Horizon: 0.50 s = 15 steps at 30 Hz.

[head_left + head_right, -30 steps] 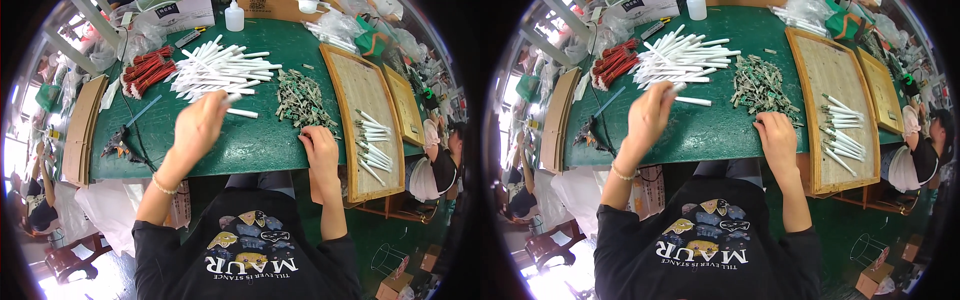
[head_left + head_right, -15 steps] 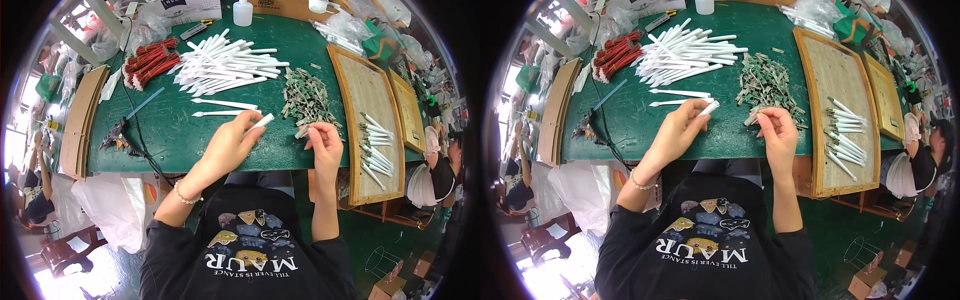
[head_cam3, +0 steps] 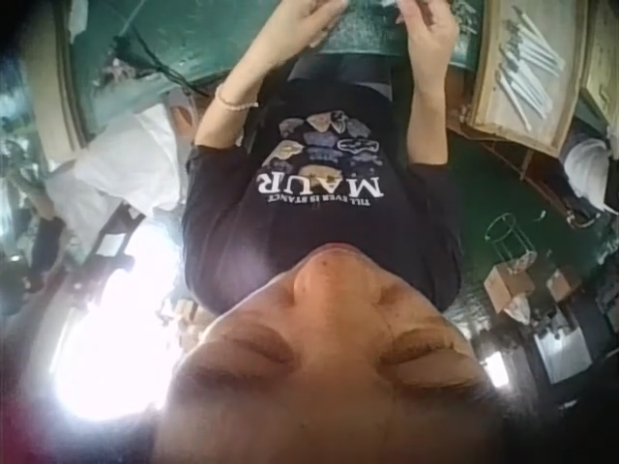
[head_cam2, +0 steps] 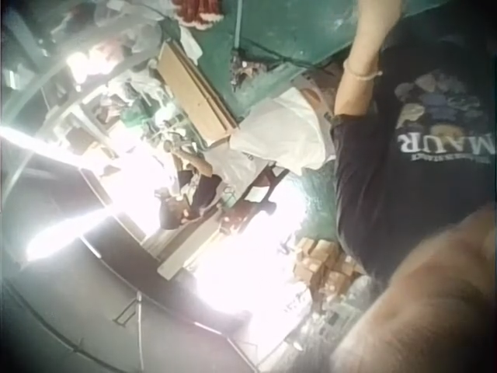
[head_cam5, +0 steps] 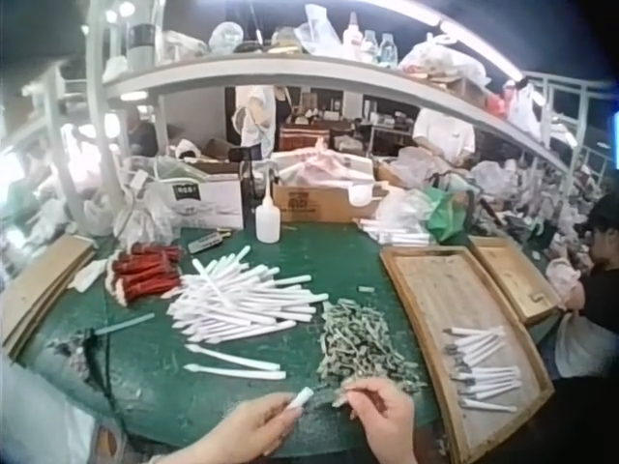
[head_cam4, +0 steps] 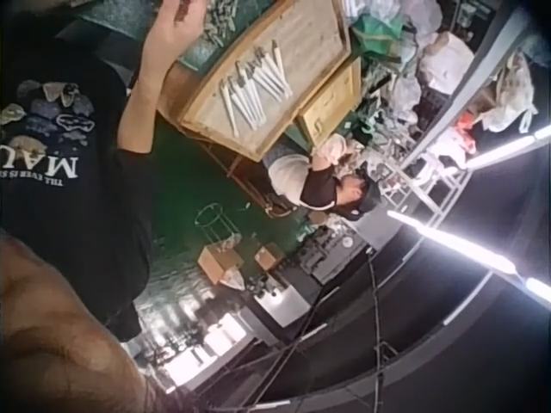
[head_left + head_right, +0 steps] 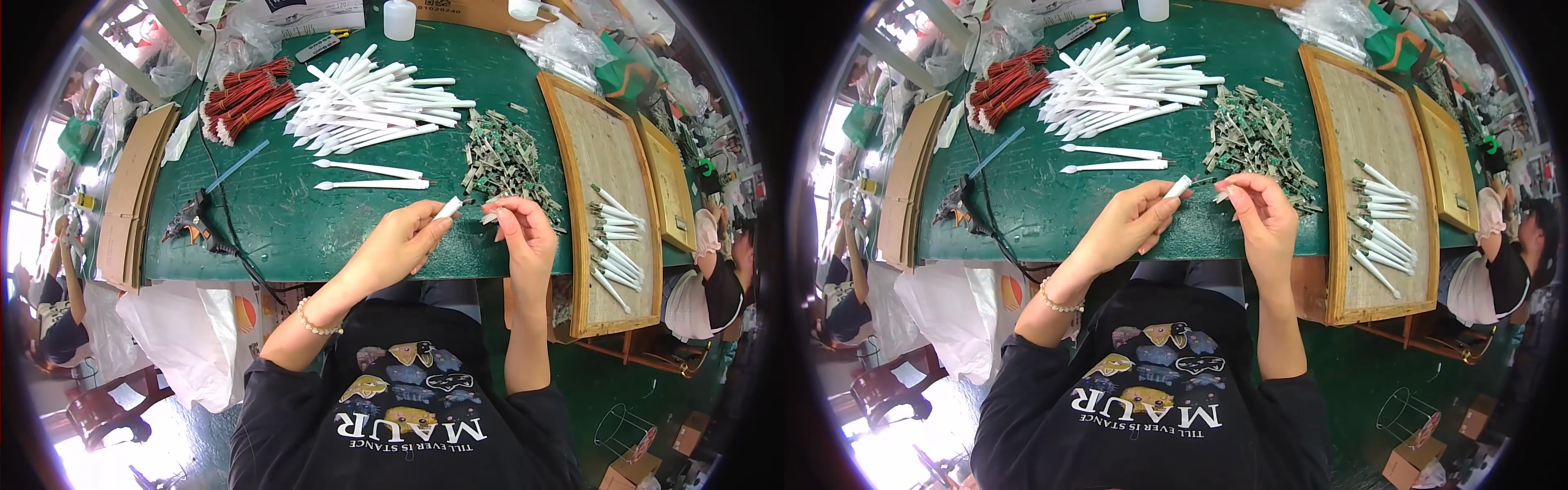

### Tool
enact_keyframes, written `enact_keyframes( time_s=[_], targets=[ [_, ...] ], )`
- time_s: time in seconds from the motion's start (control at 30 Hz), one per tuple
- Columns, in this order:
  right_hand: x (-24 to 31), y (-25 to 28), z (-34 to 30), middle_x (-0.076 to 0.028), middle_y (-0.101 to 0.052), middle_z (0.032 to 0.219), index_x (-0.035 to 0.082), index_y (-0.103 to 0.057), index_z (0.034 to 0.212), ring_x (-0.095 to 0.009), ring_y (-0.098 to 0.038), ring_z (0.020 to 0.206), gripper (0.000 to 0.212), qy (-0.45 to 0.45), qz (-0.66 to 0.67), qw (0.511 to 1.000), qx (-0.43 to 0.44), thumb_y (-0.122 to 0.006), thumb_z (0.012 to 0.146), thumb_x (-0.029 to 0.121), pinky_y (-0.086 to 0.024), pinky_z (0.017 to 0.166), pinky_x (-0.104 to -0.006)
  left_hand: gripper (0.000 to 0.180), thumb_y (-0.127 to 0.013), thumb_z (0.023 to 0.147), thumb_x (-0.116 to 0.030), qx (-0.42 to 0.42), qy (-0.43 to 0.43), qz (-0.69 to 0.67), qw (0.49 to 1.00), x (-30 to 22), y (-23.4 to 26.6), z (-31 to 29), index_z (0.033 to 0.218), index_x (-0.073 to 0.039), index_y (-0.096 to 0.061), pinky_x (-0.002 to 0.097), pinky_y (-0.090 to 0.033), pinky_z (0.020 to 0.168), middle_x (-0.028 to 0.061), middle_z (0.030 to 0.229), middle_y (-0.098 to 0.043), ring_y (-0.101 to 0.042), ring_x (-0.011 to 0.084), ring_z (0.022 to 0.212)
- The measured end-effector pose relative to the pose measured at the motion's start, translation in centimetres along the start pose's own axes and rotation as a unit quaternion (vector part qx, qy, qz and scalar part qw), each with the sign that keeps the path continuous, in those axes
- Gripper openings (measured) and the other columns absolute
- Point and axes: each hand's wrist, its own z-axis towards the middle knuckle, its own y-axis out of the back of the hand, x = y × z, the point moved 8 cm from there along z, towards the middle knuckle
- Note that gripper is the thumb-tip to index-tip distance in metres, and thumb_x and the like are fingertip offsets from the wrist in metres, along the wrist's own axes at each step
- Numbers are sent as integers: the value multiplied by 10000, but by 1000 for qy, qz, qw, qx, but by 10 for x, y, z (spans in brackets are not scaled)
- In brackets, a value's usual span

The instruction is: Assembling small electronic components by sliding white protective sleeves onto component leads at a factory workstation.

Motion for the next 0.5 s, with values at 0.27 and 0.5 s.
enact_keyframes(
  time_s=[0.27,0.5],
  targets=[
    [-5,-26,-19,-112,-611,1003,-2,-612,974,-102,-539,735,129,-1,174,983,63,-563,902,94,-428,604,-217,282,-474,971,-256,33,66,-145,987,14,-18,-12,994,15,-545,181,-243,388,-50,602,-380,-327,20,439],
    [-9,-30,-41,-96,-624,987,-17,-611,1008,-124,-569,824,142,-8,151,988,33,-583,881,42,-457,719,-239,189,-536,943,-209,-21,27,-141,989,16,-21,-22,938,-20,-545,194,-271,380,-56,594,-434,-376,17,430]
  ],
)
